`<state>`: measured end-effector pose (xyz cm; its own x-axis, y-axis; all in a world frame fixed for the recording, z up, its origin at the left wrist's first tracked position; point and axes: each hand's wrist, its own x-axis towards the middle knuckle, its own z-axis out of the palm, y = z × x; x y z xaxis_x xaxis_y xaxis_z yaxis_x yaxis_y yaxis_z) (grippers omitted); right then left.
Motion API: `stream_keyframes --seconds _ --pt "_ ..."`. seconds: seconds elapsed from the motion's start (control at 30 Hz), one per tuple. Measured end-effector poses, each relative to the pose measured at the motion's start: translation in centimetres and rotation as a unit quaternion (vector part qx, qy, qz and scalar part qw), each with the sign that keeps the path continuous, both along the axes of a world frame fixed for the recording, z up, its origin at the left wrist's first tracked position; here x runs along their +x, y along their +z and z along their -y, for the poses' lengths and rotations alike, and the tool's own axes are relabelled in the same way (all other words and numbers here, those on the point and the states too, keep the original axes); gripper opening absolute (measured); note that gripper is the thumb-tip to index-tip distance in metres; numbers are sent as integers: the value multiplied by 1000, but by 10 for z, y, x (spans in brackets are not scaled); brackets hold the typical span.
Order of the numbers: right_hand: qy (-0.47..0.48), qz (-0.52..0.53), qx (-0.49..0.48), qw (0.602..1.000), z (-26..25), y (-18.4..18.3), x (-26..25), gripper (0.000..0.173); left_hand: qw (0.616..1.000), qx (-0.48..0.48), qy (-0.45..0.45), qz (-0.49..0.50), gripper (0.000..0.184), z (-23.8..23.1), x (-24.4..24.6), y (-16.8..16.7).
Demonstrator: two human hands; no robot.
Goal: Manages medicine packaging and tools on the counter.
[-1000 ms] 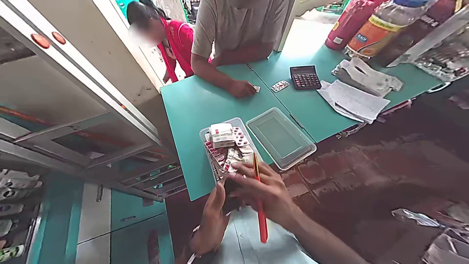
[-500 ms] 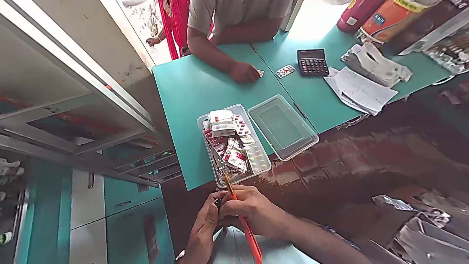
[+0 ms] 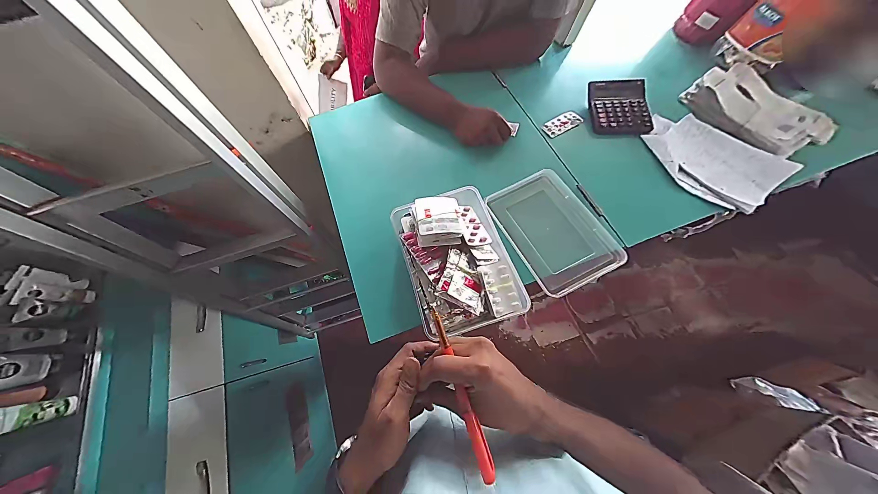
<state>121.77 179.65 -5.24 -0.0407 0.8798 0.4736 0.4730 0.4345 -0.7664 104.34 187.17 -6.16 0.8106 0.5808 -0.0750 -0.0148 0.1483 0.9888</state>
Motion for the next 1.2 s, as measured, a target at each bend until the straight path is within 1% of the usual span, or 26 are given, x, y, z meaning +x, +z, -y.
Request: stream_keyframes --seconds 0.13,0.3,0.5,0.67,0.73,0.77,0.83,0.87,0.93,1.0,1.03,1.1,1.13,1.2 --pt "-10 -25 4 1000 0 9 7 11 1000 16 -9 17 51 -3 4 3" --pt "-21 -47 18 999 0 10 17 12 999 39 4 30 51 -4 11 5" --pt "-24 -43 31 998 2 11 23 10 999 30 -7 35 51 -4 13 5" --pt "-15 -78 21 997 -3 8 26 14 1000 5 -6 25 50 -6 16 5" --pt "-14 -104 20 994 -6 9 28 16 999 -10 -4 37 54 -9 21 10" --pt "-22 -116 20 993 -7 11 30 17 999 -10 0 47 60 -10 24 13" --pt "-53 -162 30 985 -7 17 34 19 998 8 -1 69 69 -18 28 21" --pt "-74 -192 34 978 -7 19 36 19 996 12 10 82 69 -22 30 24" --pt "-131 -240 30 961 -7 22 43 21 993 2 41 110 57 -30 33 32" --pt "-186 -261 15 947 -5 22 49 24 989 39 78 118 51 -33 38 36" --pt "-205 -253 15 945 -3 21 50 25 986 67 94 118 46 -33 40 37" --pt "-236 -197 31 951 0 18 51 26 977 139 117 109 34 -35 46 34" --pt "-229 -164 32 959 2 19 53 30 973 168 112 106 29 -39 49 33" --pt "-165 -139 -1 977 6 22 61 42 976 183 46 106 26 -48 53 36"
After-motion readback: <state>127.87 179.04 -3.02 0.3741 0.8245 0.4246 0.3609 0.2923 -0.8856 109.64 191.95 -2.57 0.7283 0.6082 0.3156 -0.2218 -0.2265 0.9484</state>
